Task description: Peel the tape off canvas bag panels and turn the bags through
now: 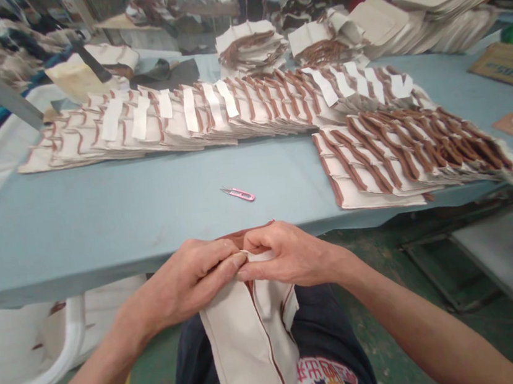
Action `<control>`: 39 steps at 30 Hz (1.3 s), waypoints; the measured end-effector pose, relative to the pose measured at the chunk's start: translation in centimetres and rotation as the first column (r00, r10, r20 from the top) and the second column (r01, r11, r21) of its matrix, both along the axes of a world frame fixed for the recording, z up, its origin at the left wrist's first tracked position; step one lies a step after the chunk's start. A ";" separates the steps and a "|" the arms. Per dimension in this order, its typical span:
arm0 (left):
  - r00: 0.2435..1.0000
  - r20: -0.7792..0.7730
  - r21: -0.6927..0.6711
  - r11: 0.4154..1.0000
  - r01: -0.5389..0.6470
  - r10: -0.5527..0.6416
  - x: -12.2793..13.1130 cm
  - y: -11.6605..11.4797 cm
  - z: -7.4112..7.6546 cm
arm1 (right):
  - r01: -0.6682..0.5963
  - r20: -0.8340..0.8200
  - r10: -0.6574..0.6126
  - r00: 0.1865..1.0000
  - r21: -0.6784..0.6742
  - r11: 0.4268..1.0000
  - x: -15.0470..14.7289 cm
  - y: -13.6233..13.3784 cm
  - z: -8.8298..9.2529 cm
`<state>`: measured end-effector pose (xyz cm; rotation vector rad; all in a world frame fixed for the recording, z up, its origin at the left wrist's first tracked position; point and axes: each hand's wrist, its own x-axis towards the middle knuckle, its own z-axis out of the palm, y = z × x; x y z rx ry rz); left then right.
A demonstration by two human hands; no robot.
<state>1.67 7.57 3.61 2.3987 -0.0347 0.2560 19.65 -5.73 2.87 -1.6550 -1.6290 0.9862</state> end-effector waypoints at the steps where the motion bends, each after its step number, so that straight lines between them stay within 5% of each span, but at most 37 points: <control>1: 1.000 -0.005 -0.016 1.000 -0.004 0.004 -0.1 0.0 0.0 | 0.002 -0.026 -0.002 1.000 -0.011 1.000 0.1 0.0 -0.1; 15: 0.998 0.000 -0.029 0.998 -0.062 0.062 -0.3 -0.4 0.7 | 0.026 0.029 -0.026 0.999 -0.006 1.000 0.0 -0.6 0.2; 22: 1.000 0.003 0.029 1.000 -0.010 0.009 0.1 -0.1 0.9 | 0.022 -0.015 -0.023 1.000 -0.017 1.000 0.2 -0.7 0.3; 29: 0.993 -0.086 0.106 0.990 0.089 -0.080 1.0 0.2 2.8 | 0.019 -0.087 -0.015 0.996 0.042 0.999 0.0 -1.0 0.2; 39: 0.970 0.131 0.482 0.868 0.118 -0.205 -0.1 -0.7 1.8 | -0.007 -0.182 0.034 0.983 0.144 0.990 0.4 -1.7 0.2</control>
